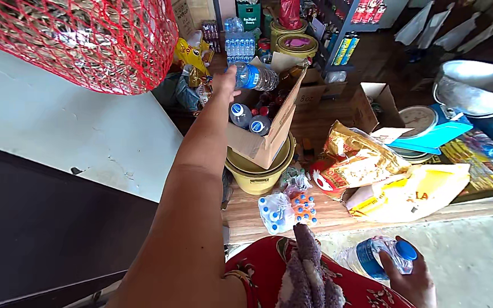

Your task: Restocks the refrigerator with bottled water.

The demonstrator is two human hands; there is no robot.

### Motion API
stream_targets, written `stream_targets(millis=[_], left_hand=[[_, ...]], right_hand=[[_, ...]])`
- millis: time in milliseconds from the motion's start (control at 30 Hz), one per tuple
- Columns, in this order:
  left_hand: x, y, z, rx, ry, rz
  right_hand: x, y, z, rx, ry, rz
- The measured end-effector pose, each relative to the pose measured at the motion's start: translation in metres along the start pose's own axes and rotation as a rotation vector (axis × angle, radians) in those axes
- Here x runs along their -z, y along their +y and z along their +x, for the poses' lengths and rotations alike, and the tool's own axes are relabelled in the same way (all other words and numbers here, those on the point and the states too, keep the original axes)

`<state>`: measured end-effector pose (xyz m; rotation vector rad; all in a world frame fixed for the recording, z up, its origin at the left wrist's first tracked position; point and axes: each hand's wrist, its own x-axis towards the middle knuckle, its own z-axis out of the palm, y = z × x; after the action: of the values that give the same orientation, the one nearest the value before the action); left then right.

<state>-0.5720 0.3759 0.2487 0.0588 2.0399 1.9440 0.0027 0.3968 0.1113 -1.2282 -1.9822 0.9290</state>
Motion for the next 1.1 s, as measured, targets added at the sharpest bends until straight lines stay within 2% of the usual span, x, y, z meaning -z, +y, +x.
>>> stream_targets(millis=[167, 300, 600, 733, 867, 1100], left_hand=[[0.001, -0.002, 0.015, -0.037, 0.045, -0.1], [-0.002, 0.0, 0.013, 0.034, 0.024, -0.139], [0.01, -0.015, 0.012, -0.003, -0.233, -0.212], [0.009, -0.023, 0.013, -0.052, -0.147, -0.263], [0.01, -0.002, 0.001, -0.097, -0.043, -0.268], [0.035, 0.038, -0.064, -0.243, 0.003, -0.444]], right_hand=[[0.005, 0.004, -0.005, -0.025, 0.032, -0.008], [0.007, 0.008, -0.005, -0.051, 0.047, -0.003], [0.0, 0.003, -0.001, -0.027, 0.019, -0.013], [-0.002, 0.0, 0.0, -0.002, 0.009, 0.001], [0.002, 0.0, 0.002, 0.015, 0.03, 0.029], [0.009, 0.006, 0.008, 0.074, 0.012, 0.129]])
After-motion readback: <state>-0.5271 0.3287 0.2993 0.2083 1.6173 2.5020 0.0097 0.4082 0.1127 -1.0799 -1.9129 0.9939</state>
